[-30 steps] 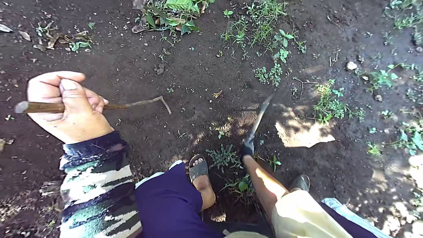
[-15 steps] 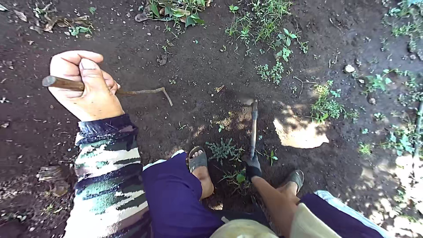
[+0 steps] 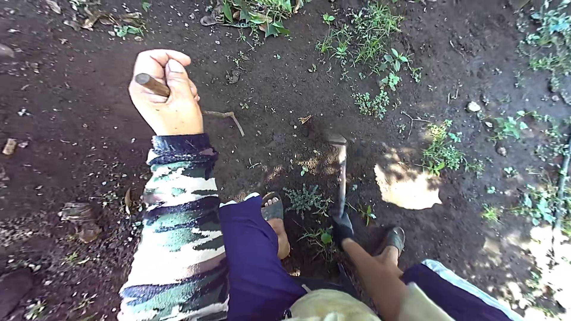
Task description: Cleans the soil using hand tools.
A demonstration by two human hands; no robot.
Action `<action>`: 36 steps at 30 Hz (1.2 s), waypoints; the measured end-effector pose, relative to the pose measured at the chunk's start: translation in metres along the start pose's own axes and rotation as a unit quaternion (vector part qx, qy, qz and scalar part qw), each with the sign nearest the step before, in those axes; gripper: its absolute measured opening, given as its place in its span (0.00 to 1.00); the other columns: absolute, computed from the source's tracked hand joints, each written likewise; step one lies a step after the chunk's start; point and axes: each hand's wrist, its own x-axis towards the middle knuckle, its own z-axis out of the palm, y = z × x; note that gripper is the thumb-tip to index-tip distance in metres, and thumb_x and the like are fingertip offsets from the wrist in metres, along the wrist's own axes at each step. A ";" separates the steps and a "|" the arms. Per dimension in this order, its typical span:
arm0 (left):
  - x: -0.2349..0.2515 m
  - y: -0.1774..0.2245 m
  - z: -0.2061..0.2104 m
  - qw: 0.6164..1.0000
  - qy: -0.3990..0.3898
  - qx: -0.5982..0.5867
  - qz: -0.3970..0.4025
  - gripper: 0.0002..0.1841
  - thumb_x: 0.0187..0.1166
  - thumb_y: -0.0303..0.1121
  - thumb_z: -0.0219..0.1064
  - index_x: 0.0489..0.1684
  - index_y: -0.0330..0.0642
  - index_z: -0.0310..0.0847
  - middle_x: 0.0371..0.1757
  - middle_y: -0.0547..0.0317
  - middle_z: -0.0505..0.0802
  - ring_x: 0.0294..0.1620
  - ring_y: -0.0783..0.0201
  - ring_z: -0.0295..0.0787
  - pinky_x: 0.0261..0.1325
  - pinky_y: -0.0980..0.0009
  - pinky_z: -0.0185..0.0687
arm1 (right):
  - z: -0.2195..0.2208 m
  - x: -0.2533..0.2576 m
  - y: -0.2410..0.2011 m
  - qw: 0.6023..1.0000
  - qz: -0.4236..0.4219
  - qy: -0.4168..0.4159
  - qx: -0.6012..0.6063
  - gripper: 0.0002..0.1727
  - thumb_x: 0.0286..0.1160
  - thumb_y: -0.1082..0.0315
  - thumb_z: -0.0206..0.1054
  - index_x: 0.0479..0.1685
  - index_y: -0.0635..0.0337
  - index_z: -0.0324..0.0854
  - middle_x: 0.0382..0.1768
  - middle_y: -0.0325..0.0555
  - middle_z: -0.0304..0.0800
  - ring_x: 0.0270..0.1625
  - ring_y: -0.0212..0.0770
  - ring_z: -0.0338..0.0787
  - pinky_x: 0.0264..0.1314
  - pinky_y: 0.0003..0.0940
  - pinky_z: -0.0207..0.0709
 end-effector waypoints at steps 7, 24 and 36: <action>0.004 0.013 -0.014 1.000 -0.005 0.028 0.002 0.07 0.88 0.32 0.56 0.50 0.46 0.81 0.23 0.80 0.80 0.19 0.80 0.75 0.26 0.79 0.75 | -0.022 -0.001 -0.072 0.996 -0.046 0.040 0.070 0.28 0.91 0.59 0.57 0.82 0.68 0.67 0.64 0.68 0.84 0.60 0.59 0.88 0.65 0.58 0.81; -0.005 0.017 -0.004 0.998 -0.047 0.045 -0.006 0.07 0.85 0.31 0.58 0.47 0.48 0.83 0.23 0.84 0.81 0.20 0.83 0.74 0.27 0.83 0.72 | 0.023 0.004 -0.131 0.985 -0.142 -0.038 -0.091 0.27 0.91 0.64 0.56 0.81 0.75 0.69 0.76 0.71 0.78 0.80 0.61 0.78 0.85 0.53 0.67; -0.002 0.012 -0.003 0.998 -0.048 0.031 0.005 0.07 0.87 0.30 0.57 0.48 0.48 0.82 0.22 0.84 0.80 0.18 0.83 0.71 0.22 0.82 0.68 | -0.001 0.048 -0.150 0.971 -0.167 -0.061 -0.157 0.30 0.89 0.56 0.61 0.84 0.65 0.66 0.70 0.69 0.83 0.73 0.65 0.84 0.77 0.62 0.74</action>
